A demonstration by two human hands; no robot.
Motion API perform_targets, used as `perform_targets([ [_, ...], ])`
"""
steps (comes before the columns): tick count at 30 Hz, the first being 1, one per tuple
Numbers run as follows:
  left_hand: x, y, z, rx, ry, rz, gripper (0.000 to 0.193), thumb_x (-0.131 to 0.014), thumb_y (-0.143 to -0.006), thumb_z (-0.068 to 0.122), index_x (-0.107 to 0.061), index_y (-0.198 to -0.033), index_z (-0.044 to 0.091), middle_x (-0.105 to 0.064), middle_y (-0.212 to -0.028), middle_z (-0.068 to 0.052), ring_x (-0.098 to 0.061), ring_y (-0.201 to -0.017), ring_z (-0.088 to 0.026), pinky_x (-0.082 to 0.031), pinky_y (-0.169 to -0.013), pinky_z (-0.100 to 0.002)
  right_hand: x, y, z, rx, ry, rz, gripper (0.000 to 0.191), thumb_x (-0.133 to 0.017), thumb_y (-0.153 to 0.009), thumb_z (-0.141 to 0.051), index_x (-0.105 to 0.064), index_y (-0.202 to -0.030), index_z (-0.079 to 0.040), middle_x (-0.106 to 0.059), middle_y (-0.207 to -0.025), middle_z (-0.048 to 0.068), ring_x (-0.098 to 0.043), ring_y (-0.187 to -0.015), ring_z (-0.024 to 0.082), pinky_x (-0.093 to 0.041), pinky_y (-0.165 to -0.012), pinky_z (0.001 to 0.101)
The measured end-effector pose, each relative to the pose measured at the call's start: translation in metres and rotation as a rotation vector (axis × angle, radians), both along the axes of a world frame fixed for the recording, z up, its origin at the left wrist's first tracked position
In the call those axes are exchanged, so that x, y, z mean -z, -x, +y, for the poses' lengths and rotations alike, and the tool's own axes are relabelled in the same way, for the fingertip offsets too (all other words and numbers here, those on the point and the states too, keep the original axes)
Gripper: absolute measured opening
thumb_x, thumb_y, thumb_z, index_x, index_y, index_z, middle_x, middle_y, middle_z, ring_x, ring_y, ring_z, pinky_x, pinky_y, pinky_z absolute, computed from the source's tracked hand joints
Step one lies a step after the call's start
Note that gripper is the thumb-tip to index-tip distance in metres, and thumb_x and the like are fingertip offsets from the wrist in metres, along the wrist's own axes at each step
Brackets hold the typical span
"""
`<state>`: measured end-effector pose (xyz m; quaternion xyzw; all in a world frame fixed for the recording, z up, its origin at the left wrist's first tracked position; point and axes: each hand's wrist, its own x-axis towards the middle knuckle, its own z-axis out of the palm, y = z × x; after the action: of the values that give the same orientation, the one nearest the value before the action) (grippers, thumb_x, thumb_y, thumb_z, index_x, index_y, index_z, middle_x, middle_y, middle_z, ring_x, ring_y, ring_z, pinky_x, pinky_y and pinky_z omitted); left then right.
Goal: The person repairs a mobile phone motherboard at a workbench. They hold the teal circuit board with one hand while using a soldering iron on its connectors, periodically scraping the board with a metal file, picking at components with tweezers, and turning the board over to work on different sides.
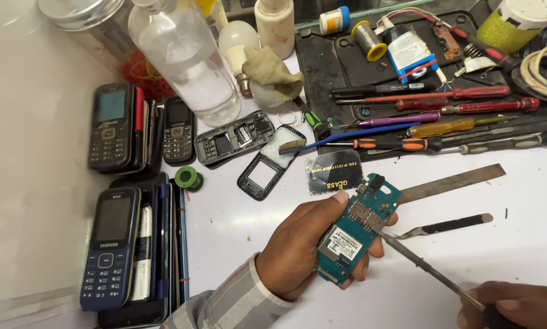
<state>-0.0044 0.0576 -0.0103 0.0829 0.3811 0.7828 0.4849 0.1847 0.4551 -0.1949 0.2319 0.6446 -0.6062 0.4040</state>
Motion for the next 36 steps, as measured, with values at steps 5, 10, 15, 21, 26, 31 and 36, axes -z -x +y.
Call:
perform_targets([
  [5, 0.000, 0.000, -0.001, 0.001, 0.011, 0.003, 0.063, -0.035, -0.116, 0.044, -0.062, -0.137, -0.010, -0.071, -0.088, -0.012, -0.066, -0.063, -0.015, -0.052, -0.052, -0.027, 0.005, 0.002, -0.001, -0.001, -0.024, 0.015, 0.064, -0.062, -0.087, -0.045, -0.068, -0.122, 0.009, -0.070, -0.101, 0.026, -0.067, -0.100, 0.039, -0.051, -0.093, 0.0484],
  [10, -0.001, 0.001, -0.001, 0.003, 0.022, -0.005, 0.063, -0.034, -0.116, 0.043, -0.062, -0.137, -0.009, -0.071, -0.088, -0.011, -0.067, -0.063, -0.015, -0.051, -0.051, -0.026, 0.007, 0.007, -0.001, 0.050, -0.025, 0.025, 0.066, -0.063, -0.086, -0.047, -0.070, -0.122, 0.008, -0.071, -0.106, 0.026, -0.066, -0.107, 0.040, -0.050, -0.100, 0.0493],
  [15, 0.000, 0.001, 0.000, -0.001, 0.034, -0.032, 0.063, -0.033, -0.116, 0.043, -0.062, -0.137, -0.009, -0.071, -0.086, -0.012, -0.067, -0.063, -0.014, -0.052, -0.050, -0.025, 0.007, 0.010, -0.008, -0.044, -0.040, 0.046, 0.061, -0.062, -0.088, -0.045, -0.068, -0.122, 0.004, -0.071, -0.110, 0.025, -0.066, -0.111, 0.039, -0.052, -0.105, 0.0504],
  [21, 0.000, 0.000, 0.000, 0.000, 0.023, -0.023, 0.063, -0.033, -0.116, 0.043, -0.063, -0.137, -0.009, -0.071, -0.087, -0.011, -0.067, -0.063, -0.014, -0.052, -0.050, -0.025, 0.006, 0.012, -0.010, -0.291, -0.360, 0.104, 0.049, -0.049, -0.098, -0.048, -0.074, -0.117, -0.011, -0.074, -0.109, 0.009, -0.071, -0.108, 0.024, -0.051, -0.105, 0.0394],
  [26, 0.000, 0.001, 0.000, 0.000, 0.028, -0.001, 0.063, -0.032, -0.116, 0.043, -0.062, -0.136, -0.009, -0.071, -0.087, -0.010, -0.067, -0.063, -0.014, -0.052, -0.050, -0.025, 0.013, 0.012, -0.007, -0.288, -0.389, 0.094, 0.046, -0.053, -0.097, -0.046, -0.072, -0.118, -0.011, -0.074, -0.110, 0.009, -0.070, -0.109, 0.024, -0.050, -0.107, 0.0409],
  [31, 0.000, 0.000, 0.000, -0.002, 0.031, -0.009, 0.063, -0.034, -0.116, 0.044, -0.063, -0.136, -0.009, -0.071, -0.086, -0.011, -0.067, -0.063, -0.014, -0.052, -0.050, -0.025, 0.015, 0.013, -0.005, -0.183, -0.250, 0.094, 0.046, -0.058, -0.095, -0.042, -0.071, -0.120, -0.006, -0.074, -0.110, 0.016, -0.069, -0.110, 0.032, -0.047, -0.107, 0.0473],
  [36, 0.000, 0.001, 0.000, 0.000, 0.018, -0.029, 0.064, -0.035, -0.116, 0.045, -0.063, -0.137, -0.008, -0.071, -0.086, -0.012, -0.067, -0.063, -0.014, -0.052, -0.050, -0.025, 0.009, 0.010, -0.004, -0.228, -0.347, 0.090, 0.057, -0.052, -0.090, -0.053, -0.074, -0.115, -0.007, -0.073, -0.108, 0.013, -0.067, -0.110, 0.029, -0.048, -0.106, 0.0447],
])
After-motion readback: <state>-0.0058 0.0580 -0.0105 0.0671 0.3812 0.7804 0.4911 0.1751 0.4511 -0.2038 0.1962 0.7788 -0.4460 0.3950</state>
